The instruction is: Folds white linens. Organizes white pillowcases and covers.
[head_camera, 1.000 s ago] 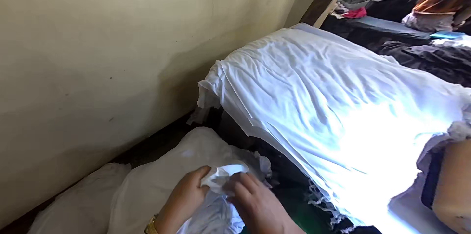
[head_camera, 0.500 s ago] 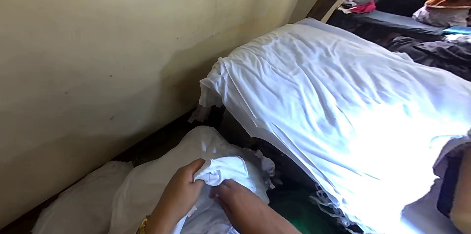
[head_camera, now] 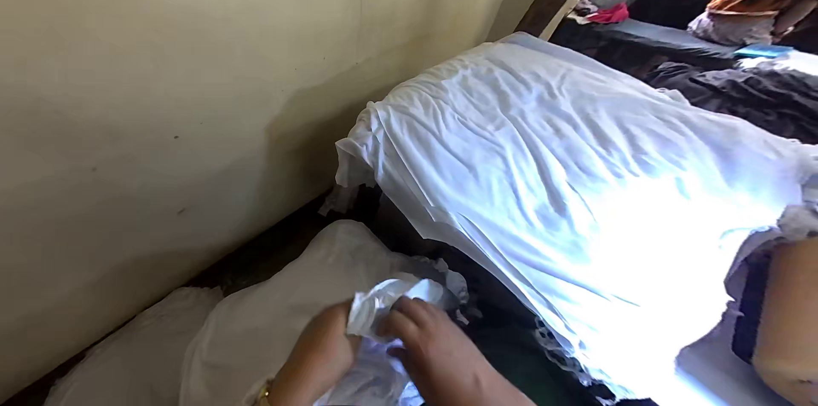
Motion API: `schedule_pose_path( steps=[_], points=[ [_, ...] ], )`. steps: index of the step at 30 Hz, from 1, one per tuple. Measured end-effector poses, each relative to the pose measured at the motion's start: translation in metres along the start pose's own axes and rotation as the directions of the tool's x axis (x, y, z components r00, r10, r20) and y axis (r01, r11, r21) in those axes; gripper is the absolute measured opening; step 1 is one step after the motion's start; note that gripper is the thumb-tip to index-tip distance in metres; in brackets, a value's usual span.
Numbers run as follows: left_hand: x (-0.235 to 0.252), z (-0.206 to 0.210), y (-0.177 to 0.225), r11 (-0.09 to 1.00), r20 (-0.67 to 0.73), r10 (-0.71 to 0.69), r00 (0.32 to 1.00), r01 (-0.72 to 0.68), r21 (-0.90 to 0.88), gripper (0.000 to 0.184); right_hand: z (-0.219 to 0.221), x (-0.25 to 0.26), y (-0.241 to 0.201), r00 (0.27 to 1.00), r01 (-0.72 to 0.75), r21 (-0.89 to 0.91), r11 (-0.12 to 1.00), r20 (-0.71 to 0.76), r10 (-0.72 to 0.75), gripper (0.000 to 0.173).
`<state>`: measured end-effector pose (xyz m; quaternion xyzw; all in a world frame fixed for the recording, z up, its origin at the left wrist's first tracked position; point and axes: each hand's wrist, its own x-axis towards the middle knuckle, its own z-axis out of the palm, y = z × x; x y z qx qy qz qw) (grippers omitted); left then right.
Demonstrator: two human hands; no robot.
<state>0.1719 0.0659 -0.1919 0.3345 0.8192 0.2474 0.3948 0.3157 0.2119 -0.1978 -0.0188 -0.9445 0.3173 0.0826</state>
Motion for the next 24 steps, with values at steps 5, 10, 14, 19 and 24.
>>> schedule_pose_path(
  steps=[5, 10, 14, 19, 24],
  points=[
    [-0.006, -0.016, -0.007, 0.996, -0.085, 0.031, 0.996, -0.038, -0.083, 0.034, 0.009, -0.013, -0.007, 0.939, -0.056, -0.054, 0.997, 0.337, 0.071, 0.020],
    [-0.013, 0.005, -0.006, 0.996, 0.088, 0.085, 0.993, -0.087, 0.023, 0.051, -0.002, 0.008, -0.009, 0.998, -0.039, -0.163, 0.986, -0.062, 0.029, 0.014],
    [-0.006, -0.020, -0.004, 0.988, -0.195, 0.002, 0.981, -0.032, -0.149, 0.035, 0.020, -0.004, -0.006, 0.996, 0.050, -0.105, 0.993, -0.066, -0.057, 0.015],
    [-0.011, -0.019, -0.007, 0.982, -0.139, 0.020, 0.990, -0.045, -0.181, 0.039, 0.018, -0.007, -0.001, 0.913, -0.156, -0.147, 0.977, 0.355, 0.200, 0.020],
    [-0.012, 0.010, -0.002, 0.999, 0.049, 0.026, 0.998, -0.028, 0.045, 0.054, 0.013, 0.002, -0.003, 0.987, 0.007, -0.215, 0.977, -0.155, -0.042, 0.006]
  ],
)
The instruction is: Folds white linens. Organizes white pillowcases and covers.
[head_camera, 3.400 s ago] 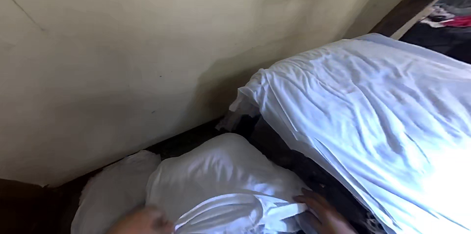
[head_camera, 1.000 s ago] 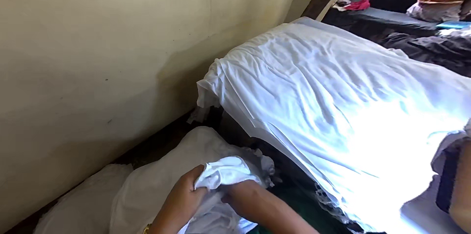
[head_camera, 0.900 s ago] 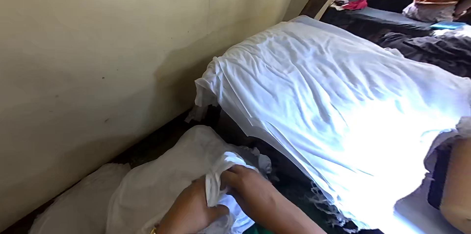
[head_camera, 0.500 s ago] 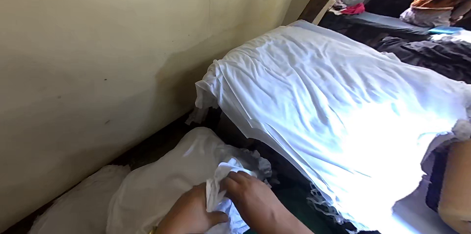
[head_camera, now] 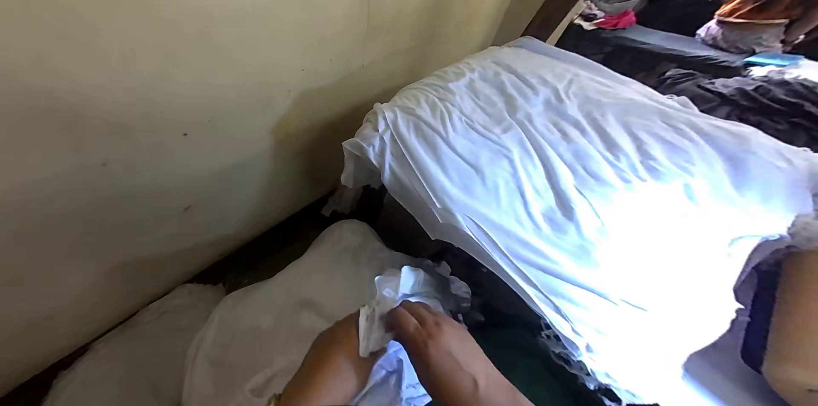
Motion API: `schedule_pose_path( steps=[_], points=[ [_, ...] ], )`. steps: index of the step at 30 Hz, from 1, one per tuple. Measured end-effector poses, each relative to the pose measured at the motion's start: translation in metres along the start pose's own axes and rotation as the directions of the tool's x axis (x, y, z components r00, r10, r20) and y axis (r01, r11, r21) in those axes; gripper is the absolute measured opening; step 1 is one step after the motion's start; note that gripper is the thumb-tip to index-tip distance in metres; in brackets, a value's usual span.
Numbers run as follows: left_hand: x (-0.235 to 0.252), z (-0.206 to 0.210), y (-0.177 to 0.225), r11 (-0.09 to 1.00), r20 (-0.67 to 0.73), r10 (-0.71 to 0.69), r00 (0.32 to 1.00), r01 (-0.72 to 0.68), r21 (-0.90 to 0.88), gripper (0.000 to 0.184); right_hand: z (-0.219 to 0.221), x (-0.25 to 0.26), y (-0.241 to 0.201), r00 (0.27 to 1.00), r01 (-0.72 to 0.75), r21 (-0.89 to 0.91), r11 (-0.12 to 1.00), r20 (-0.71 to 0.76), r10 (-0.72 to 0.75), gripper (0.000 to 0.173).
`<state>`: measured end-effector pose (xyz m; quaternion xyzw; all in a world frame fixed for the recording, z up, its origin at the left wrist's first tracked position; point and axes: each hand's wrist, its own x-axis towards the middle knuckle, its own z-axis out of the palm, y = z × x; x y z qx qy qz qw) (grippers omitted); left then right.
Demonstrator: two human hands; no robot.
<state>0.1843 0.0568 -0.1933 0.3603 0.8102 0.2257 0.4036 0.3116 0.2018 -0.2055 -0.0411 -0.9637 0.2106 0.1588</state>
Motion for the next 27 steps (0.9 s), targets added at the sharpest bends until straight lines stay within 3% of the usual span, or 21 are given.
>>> schedule_pose_path(
  steps=[2, 5, 6, 9, 13, 14, 16, 18, 19, 21, 24, 27],
  points=[
    [0.003, -0.010, 0.000, 0.998, -0.098, -0.040, 0.994, 0.035, -0.047, 0.041, -0.003, -0.006, -0.003, 0.997, 0.010, 0.048, 0.999, 0.076, -0.013, 0.008],
    [0.005, -0.025, -0.006, 0.981, -0.190, -0.087, 0.978, 0.052, -0.185, 0.042, -0.008, -0.015, -0.004, 0.902, -0.078, 0.177, 0.981, 0.432, -0.007, 0.031],
    [0.005, -0.027, -0.009, 0.977, -0.195, -0.090, 0.977, 0.048, -0.209, 0.043, -0.003, -0.015, -0.002, 0.885, -0.101, 0.189, 0.977, 0.466, 0.001, 0.035],
    [0.007, -0.024, -0.009, 0.975, -0.198, -0.094, 0.976, 0.049, -0.219, 0.044, 0.017, -0.007, 0.004, 0.921, -0.135, 0.218, 0.967, 0.388, 0.041, 0.034],
    [0.004, -0.021, -0.006, 0.976, -0.217, -0.105, 0.971, 0.058, -0.210, 0.045, 0.027, 0.015, 0.001, 0.709, -0.325, 0.076, 0.943, 0.680, 0.190, 0.041],
    [0.003, -0.020, -0.008, 0.975, -0.222, -0.090, 0.971, 0.040, -0.220, 0.046, 0.025, 0.017, 0.001, 0.711, -0.334, 0.057, 0.941, 0.670, 0.212, 0.038],
    [0.001, -0.014, -0.013, 0.978, -0.199, -0.017, 0.980, -0.025, -0.207, 0.054, 0.008, 0.018, -0.001, 0.799, -0.281, 0.056, 0.958, 0.567, 0.201, 0.028],
    [-0.001, -0.002, -0.015, 0.990, -0.134, 0.064, 0.989, -0.081, -0.120, 0.069, 0.000, 0.012, 0.004, 0.963, -0.111, 0.086, 0.990, 0.257, 0.086, 0.014],
    [-0.002, 0.002, -0.012, 0.995, -0.093, 0.071, 0.993, -0.077, -0.061, 0.070, 0.000, 0.008, 0.007, 0.991, -0.046, 0.084, 0.995, 0.128, 0.035, 0.014],
    [0.001, 0.002, -0.005, 1.000, -0.082, 0.000, 0.997, -0.001, -0.011, 0.055, 0.003, -0.002, 0.005, 0.999, -0.027, 0.080, 0.996, 0.046, 0.024, 0.012],
    [0.007, -0.014, -0.009, 0.985, -0.215, -0.114, 0.970, 0.082, -0.152, 0.045, 0.003, -0.022, -0.001, 0.978, -0.042, 0.168, 0.985, 0.210, 0.006, 0.020],
    [0.005, -0.017, -0.012, 0.976, -0.200, -0.126, 0.972, 0.085, -0.198, 0.047, 0.005, -0.029, 0.002, 0.856, -0.092, 0.121, 0.988, 0.517, 0.016, 0.027]
  ],
)
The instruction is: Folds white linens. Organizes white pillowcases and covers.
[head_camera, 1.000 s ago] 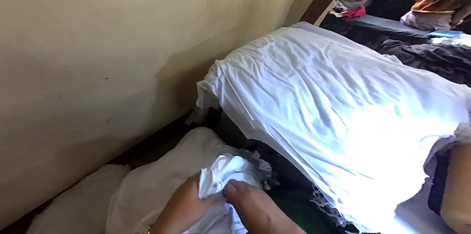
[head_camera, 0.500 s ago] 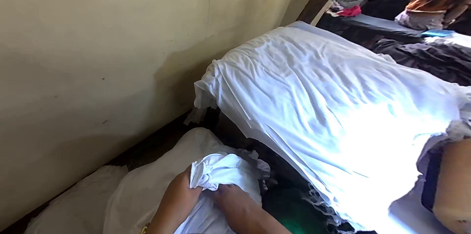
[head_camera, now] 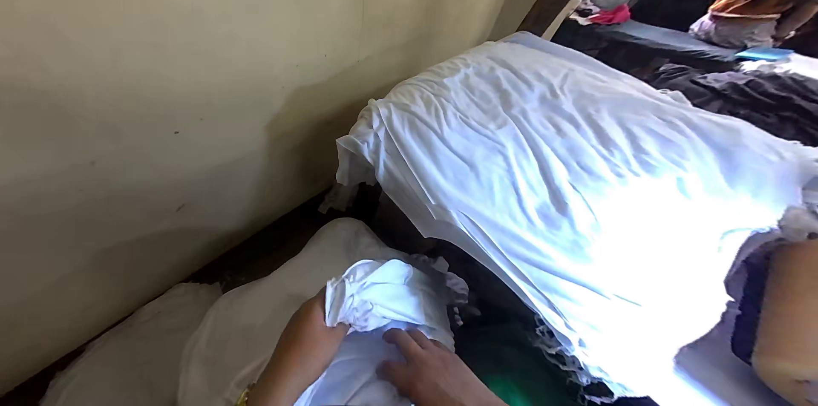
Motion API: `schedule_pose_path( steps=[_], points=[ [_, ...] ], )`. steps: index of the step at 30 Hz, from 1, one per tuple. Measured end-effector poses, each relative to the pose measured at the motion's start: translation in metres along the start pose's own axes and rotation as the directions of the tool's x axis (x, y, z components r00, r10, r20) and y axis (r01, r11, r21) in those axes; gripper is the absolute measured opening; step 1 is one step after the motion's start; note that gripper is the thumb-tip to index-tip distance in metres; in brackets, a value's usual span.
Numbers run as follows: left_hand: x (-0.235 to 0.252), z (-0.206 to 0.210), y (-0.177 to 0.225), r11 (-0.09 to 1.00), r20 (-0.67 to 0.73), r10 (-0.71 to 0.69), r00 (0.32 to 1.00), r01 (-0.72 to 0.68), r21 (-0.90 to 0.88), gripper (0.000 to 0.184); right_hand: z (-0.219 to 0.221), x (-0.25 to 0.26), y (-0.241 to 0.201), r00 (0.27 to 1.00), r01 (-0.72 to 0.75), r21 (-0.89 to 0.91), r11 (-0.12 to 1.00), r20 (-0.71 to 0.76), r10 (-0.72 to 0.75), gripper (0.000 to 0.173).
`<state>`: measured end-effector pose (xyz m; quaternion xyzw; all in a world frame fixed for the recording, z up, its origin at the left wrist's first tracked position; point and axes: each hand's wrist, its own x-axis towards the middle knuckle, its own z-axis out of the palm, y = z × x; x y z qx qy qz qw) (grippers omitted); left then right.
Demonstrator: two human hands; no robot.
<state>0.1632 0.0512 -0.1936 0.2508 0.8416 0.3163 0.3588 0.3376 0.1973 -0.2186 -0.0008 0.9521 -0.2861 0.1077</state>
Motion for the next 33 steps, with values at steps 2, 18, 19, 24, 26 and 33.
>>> schedule_pose_path(
  steps=[2, 18, 19, 24, 26, 33],
  points=[
    [-0.006, 0.006, 0.002, 0.999, 0.084, 0.020, 0.996, -0.024, 0.038, 0.051, 0.000, 0.003, 0.007, 0.998, -0.011, -0.013, 1.000, -0.059, 0.010, 0.021],
    [-0.010, 0.017, -0.004, 0.983, 0.126, 0.149, 0.981, -0.161, 0.092, 0.074, -0.004, 0.006, 0.006, 0.949, -0.004, -0.003, 1.000, -0.315, 0.003, 0.015],
    [-0.013, 0.020, -0.001, 0.971, 0.164, 0.166, 0.972, -0.190, 0.145, 0.083, -0.008, 0.009, 0.005, 0.914, -0.009, -0.010, 1.000, -0.406, 0.004, 0.013],
    [-0.004, 0.012, 0.001, 0.984, -0.067, 0.102, 0.993, -0.091, 0.151, 0.057, -0.001, 0.010, -0.003, 0.903, 0.076, -0.021, 0.997, -0.423, -0.078, 0.013],
    [0.003, 0.005, -0.004, 0.992, -0.098, 0.090, 0.991, -0.080, 0.099, 0.058, 0.005, 0.001, -0.005, 0.972, 0.134, 0.000, 0.991, -0.194, -0.131, 0.019],
    [-0.015, 0.023, -0.002, 0.962, 0.172, 0.195, 0.966, -0.223, 0.157, 0.080, -0.011, 0.004, 0.002, 0.951, 0.039, 0.002, 0.999, -0.306, -0.036, 0.011]
  ],
)
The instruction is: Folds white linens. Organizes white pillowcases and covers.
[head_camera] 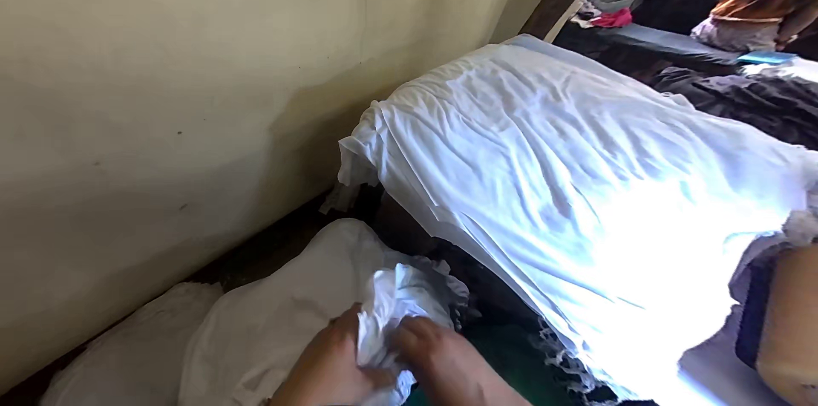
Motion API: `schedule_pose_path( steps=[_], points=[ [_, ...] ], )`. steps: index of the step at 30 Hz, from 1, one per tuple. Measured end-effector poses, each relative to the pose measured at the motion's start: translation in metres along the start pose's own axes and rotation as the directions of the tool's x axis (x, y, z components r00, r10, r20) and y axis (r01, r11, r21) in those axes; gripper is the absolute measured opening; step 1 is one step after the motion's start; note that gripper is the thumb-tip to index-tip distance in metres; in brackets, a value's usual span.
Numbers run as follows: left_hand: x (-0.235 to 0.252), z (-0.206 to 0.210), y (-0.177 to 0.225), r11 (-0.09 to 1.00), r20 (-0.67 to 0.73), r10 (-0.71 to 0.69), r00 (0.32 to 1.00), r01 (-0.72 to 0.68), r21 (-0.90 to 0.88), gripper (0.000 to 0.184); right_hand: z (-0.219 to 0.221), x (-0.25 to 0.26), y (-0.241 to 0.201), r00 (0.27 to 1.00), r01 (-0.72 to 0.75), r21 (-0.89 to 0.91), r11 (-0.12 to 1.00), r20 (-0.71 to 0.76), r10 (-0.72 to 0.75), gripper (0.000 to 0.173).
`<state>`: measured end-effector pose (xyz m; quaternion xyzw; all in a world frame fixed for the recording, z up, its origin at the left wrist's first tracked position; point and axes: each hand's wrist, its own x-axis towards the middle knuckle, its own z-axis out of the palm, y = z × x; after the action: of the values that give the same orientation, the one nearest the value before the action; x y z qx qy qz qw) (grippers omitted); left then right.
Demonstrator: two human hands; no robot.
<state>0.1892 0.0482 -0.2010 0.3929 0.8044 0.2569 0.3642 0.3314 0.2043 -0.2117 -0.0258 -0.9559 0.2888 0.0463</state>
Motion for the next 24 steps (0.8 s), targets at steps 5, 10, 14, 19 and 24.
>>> schedule_pose_path(
  steps=[5, 10, 14, 19, 24],
  points=[
    [0.003, -0.009, 0.009, 0.996, -0.145, -0.085, 0.986, 0.088, 0.013, 0.061, 0.000, 0.006, -0.011, 0.987, -0.008, 0.006, 1.000, -0.158, 0.009, 0.014],
    [0.011, -0.022, 0.001, 0.991, -0.152, -0.131, 0.980, 0.130, -0.019, 0.064, 0.018, -0.015, -0.003, 0.976, 0.047, -0.070, 0.996, 0.215, -0.031, 0.027],
    [0.013, -0.018, -0.003, 0.991, -0.178, -0.124, 0.976, 0.115, -0.061, 0.063, 0.016, -0.016, 0.011, 0.918, -0.067, -0.004, 0.998, 0.393, 0.063, 0.045],
    [0.015, -0.018, -0.001, 0.986, -0.183, -0.158, 0.970, 0.146, -0.080, 0.067, 0.022, 0.010, 0.003, 0.989, -0.093, 0.032, 0.995, 0.115, 0.088, 0.020],
    [0.008, -0.014, 0.002, 0.994, -0.214, -0.103, 0.971, 0.094, -0.056, 0.067, 0.018, 0.013, 0.004, 0.975, -0.195, -0.039, 0.980, 0.102, 0.198, 0.019]
  ],
)
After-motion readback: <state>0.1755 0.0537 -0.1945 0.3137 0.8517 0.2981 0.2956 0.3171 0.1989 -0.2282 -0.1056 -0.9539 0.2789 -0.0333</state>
